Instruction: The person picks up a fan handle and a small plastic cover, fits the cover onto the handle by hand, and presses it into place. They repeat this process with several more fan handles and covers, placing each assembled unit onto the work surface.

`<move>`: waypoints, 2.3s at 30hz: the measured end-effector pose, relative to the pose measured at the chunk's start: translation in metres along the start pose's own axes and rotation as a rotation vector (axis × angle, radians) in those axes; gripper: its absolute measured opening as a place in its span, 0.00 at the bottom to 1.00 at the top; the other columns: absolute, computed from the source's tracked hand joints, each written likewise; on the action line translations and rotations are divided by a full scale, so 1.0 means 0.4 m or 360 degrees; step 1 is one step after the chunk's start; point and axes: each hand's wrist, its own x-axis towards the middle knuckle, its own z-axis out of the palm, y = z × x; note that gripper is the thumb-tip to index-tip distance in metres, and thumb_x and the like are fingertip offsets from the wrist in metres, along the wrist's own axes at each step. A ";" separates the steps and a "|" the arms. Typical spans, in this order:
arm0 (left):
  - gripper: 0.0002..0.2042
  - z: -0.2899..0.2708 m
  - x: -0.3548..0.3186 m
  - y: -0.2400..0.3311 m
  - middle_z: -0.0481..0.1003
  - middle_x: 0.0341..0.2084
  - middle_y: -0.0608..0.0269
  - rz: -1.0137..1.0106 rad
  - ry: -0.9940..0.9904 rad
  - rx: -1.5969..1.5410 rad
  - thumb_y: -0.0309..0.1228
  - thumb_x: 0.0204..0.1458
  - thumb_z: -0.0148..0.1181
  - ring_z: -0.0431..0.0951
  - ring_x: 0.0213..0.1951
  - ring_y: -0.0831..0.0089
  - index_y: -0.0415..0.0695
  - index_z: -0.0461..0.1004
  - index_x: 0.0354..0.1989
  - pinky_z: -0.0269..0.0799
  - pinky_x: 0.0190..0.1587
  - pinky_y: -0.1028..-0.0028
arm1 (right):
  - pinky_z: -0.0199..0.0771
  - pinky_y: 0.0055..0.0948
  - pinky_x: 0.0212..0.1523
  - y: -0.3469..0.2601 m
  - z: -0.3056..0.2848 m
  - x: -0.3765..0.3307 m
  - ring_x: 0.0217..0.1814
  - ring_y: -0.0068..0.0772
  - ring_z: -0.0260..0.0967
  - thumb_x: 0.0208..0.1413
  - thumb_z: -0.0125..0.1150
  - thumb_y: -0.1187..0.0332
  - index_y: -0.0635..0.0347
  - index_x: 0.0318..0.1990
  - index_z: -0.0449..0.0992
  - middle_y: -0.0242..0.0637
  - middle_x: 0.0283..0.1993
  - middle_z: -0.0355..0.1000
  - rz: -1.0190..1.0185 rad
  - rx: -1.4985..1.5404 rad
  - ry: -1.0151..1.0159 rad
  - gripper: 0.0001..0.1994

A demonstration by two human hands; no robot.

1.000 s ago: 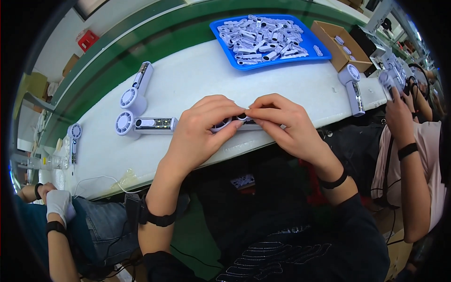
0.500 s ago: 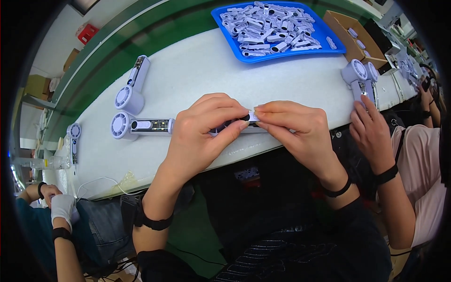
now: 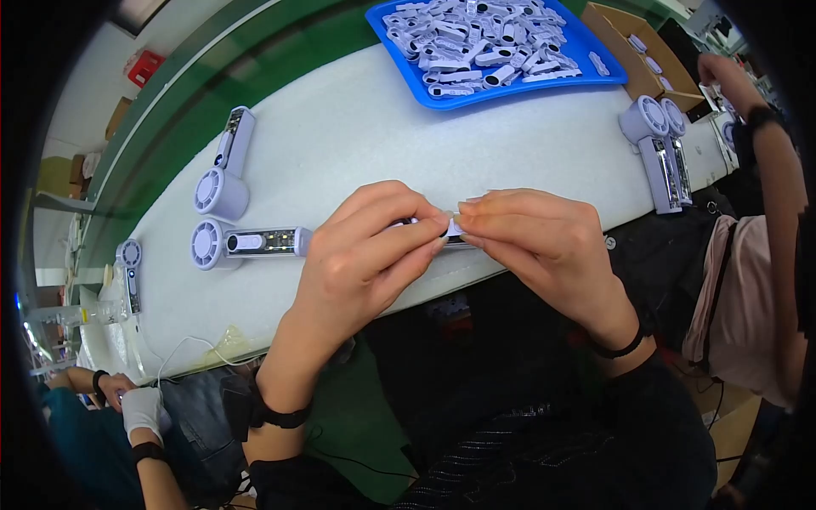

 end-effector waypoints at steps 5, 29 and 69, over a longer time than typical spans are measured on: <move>0.11 0.006 0.002 -0.015 0.84 0.40 0.55 0.0025 0.0029 0.0008 0.17 0.47 0.74 0.84 0.46 0.56 0.34 0.85 0.41 0.81 0.47 0.65 | 0.88 0.35 0.53 0.006 0.002 0.006 0.52 0.44 0.86 0.54 0.75 0.79 0.63 0.45 0.88 0.42 0.47 0.87 -0.0021 -0.0009 -0.0014 0.11; 0.15 0.011 -0.005 -0.026 0.83 0.40 0.56 0.0175 0.0012 0.0071 0.19 0.43 0.77 0.84 0.44 0.54 0.36 0.86 0.41 0.82 0.45 0.64 | 0.88 0.37 0.50 0.003 -0.013 0.014 0.49 0.44 0.86 0.52 0.75 0.78 0.65 0.46 0.88 0.44 0.47 0.86 -0.0204 -0.0187 -0.0126 0.13; 0.29 0.037 -0.058 -0.020 0.81 0.53 0.54 -0.0006 0.0329 0.0131 0.27 0.44 0.81 0.82 0.55 0.53 0.42 0.78 0.58 0.82 0.55 0.62 | 0.82 0.29 0.52 -0.034 -0.005 0.060 0.50 0.33 0.84 0.55 0.74 0.78 0.69 0.47 0.87 0.44 0.48 0.86 0.0500 0.0348 -0.0207 0.12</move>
